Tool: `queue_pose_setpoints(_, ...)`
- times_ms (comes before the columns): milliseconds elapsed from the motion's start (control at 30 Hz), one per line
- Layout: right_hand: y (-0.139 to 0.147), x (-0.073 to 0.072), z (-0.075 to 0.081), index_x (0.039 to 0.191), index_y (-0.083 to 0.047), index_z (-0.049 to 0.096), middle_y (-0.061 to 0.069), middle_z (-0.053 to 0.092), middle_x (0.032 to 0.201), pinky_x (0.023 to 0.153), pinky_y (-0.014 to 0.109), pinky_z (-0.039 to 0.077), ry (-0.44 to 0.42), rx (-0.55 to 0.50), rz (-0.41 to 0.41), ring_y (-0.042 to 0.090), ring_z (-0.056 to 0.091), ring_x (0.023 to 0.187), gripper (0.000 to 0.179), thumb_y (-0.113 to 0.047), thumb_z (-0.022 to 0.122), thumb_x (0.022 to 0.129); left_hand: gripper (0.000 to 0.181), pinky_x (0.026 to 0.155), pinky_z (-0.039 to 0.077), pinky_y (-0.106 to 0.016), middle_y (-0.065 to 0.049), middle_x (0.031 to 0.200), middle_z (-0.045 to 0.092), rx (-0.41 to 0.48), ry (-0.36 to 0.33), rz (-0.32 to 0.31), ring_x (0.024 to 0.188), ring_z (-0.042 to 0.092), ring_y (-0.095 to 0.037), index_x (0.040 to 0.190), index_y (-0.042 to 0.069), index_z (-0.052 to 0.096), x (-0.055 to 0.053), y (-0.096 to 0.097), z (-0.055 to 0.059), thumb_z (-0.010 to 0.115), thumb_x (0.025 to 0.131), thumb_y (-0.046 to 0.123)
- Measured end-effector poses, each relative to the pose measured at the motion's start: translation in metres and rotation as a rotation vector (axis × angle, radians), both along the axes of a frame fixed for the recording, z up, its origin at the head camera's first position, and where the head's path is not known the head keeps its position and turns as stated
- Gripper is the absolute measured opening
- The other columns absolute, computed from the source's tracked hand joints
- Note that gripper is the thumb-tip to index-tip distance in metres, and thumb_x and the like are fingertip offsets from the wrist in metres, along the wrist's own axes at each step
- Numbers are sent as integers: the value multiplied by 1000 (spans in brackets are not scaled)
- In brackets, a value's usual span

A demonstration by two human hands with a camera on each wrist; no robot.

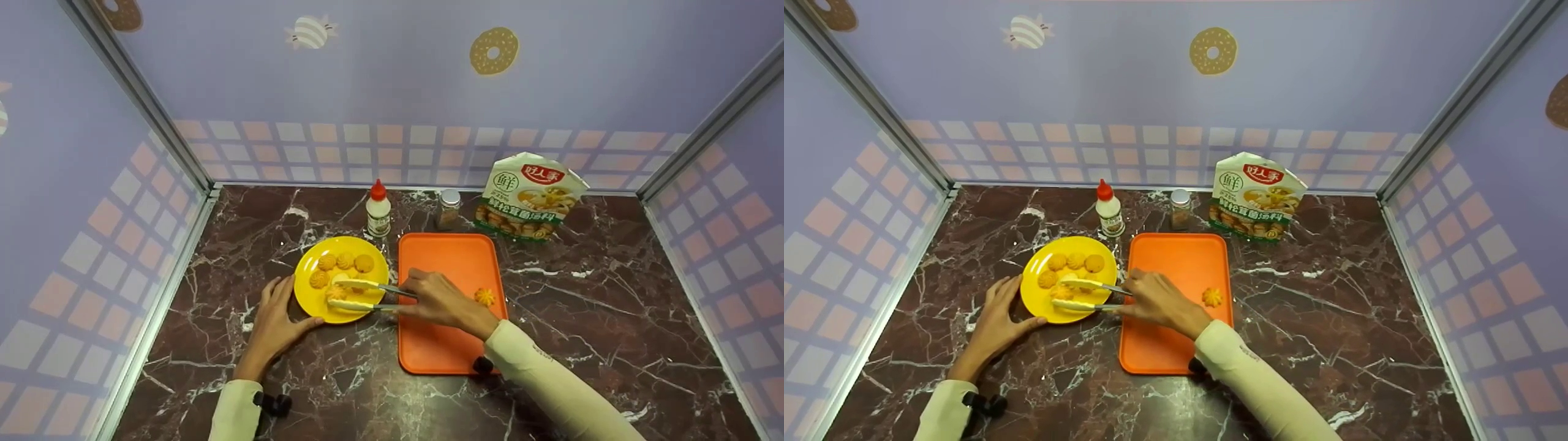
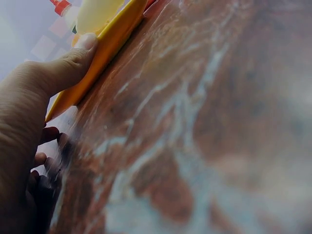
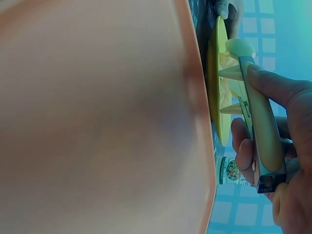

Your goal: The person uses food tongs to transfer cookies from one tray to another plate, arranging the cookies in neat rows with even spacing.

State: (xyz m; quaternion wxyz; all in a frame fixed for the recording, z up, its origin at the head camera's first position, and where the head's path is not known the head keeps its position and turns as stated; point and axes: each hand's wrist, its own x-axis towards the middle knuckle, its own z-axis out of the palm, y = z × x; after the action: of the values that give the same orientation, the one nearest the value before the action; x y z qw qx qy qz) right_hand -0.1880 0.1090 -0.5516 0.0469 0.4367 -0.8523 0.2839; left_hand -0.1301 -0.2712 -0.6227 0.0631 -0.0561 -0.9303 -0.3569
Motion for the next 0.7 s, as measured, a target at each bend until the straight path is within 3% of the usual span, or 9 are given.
queue_pose_setpoints(333, -11, 2, 0, 111, 1, 83, 7, 62, 90, 55, 22, 45, 25, 49, 22, 8, 49, 64, 33, -26, 92, 93, 122, 123, 29, -75, -23, 172, 39, -1, 6, 3, 162, 24, -46, 172, 3, 35, 0, 0, -1, 97, 81, 55)
queue_pose_setpoints(700, -20, 1, 3, 103, -2, 81, 6, 64, 92, 53, 25, 46, 46, 72, 19, 10, 50, 63, 38, -36, 92, 93, 123, 124, 28, -73, -24, 172, 39, 5, 8, 2, 162, 23, -46, 172, 2, 33, 1, 1, 0, 97, 81, 54)
